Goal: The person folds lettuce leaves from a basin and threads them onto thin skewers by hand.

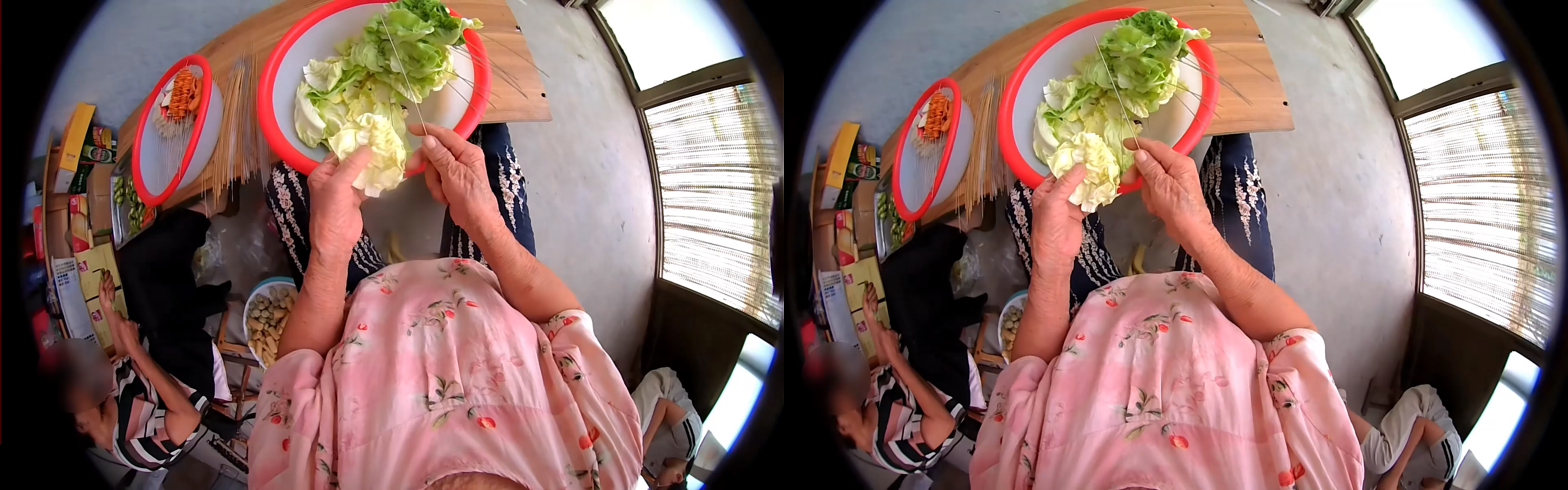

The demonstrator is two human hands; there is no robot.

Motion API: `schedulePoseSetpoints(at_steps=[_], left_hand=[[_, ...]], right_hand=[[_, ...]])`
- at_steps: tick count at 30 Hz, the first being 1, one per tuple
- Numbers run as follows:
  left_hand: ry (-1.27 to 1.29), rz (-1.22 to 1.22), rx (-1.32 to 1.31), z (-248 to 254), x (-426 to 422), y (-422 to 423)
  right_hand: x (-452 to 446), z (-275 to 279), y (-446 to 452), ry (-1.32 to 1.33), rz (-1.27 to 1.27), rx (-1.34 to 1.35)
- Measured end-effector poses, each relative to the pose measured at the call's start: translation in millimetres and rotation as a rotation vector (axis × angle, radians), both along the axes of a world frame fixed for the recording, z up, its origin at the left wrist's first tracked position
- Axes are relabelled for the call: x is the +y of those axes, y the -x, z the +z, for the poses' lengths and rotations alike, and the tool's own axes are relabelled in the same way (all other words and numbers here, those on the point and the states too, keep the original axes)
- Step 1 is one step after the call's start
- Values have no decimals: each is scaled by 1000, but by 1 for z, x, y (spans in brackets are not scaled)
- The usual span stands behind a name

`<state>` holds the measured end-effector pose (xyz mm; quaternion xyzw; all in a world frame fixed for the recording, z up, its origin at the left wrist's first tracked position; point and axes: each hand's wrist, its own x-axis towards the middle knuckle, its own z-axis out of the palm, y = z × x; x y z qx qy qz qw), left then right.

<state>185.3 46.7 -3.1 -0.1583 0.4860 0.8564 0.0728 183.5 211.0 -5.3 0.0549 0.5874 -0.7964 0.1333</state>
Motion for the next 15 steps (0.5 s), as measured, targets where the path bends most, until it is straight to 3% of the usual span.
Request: schedulePoseSetpoints(at_steps=[6, 7, 15], left_hand=[[-34, 96, 31, 9, -17, 10], [-51, 134, 4, 8, -21, 12], [-276, 240, -58, -3, -43, 25]], right_hand=[[19, -16, -16, -401, -43, 317], [22, -4, -21, -402, -4, 197], [27, -22, -46, -557, 44, 298]])
